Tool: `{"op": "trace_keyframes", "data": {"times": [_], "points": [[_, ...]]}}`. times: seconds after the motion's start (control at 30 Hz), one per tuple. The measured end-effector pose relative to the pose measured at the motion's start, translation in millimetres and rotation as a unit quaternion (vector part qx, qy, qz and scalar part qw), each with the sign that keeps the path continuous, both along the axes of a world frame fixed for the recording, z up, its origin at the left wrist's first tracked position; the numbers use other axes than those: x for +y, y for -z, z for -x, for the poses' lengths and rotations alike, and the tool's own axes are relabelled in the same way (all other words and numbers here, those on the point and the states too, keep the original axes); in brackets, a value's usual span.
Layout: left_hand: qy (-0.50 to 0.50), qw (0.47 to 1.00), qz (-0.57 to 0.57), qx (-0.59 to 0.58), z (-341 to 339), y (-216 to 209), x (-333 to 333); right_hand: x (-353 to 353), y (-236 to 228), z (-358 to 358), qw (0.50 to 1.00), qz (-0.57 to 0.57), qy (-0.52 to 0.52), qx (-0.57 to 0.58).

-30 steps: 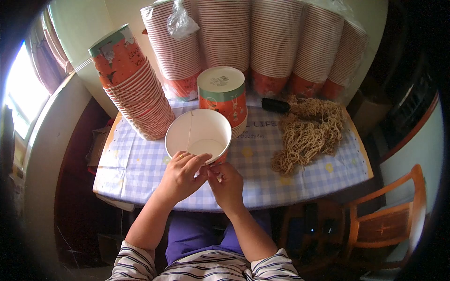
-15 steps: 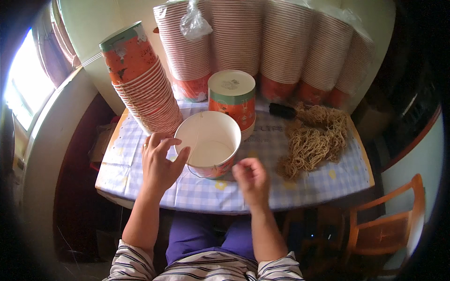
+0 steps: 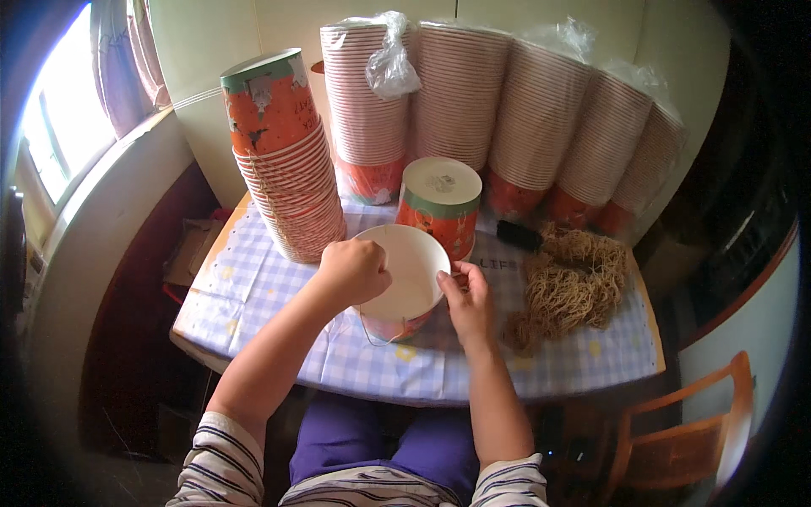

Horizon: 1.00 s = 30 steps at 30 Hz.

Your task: Tying strings through holes in paper buckets for carrying.

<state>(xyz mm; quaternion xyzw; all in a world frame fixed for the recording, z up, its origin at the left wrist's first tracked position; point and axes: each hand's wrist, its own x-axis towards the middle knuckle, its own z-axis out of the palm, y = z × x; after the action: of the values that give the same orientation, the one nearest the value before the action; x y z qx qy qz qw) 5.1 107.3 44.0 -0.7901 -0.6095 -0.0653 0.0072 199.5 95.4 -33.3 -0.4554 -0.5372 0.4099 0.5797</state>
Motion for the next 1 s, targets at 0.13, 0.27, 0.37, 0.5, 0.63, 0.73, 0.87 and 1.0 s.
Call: {"op": "trace_keyframes", "data": {"times": [0.13,0.27,0.37,0.5,0.63,0.73,0.87,1.0], "points": [[0.037,0.962,-0.007,-0.271,-9.5,-34.2,-16.3,-16.4,-6.2,11.9,0.985,0.093,-0.044,0.139],[0.127,0.906,0.079,-0.396,-40.3,-29.4,-36.9,-31.6,-0.3,17.1,0.947,0.146,-0.088,0.273],[0.176,0.931,-0.030,-0.317,-56.9,2.5,-55.8,-36.3,23.5,21.8,0.915,0.158,-0.066,0.365],[0.179,0.950,-0.211,-0.145,-68.4,29.3,-91.7,-39.7,30.4,6.6,0.779,0.174,-0.341,0.496],[0.171,0.968,-0.177,-0.049,-58.0,54.8,-126.3,-45.3,28.8,5.0,0.798,0.176,-0.328,0.474],[0.185,0.954,-0.227,-0.055,-44.5,60.3,-137.2,-51.0,24.8,8.1,0.907,0.122,-0.249,0.316],[0.177,0.922,-0.237,-0.248,-7.8,42.9,-139.4,-49.1,9.3,11.6,0.967,0.106,-0.142,0.183],[-0.070,0.874,-0.325,-0.354,45.9,17.7,-87.7,-28.7,15.9,5.8,0.970,0.119,-0.046,0.209]]}}
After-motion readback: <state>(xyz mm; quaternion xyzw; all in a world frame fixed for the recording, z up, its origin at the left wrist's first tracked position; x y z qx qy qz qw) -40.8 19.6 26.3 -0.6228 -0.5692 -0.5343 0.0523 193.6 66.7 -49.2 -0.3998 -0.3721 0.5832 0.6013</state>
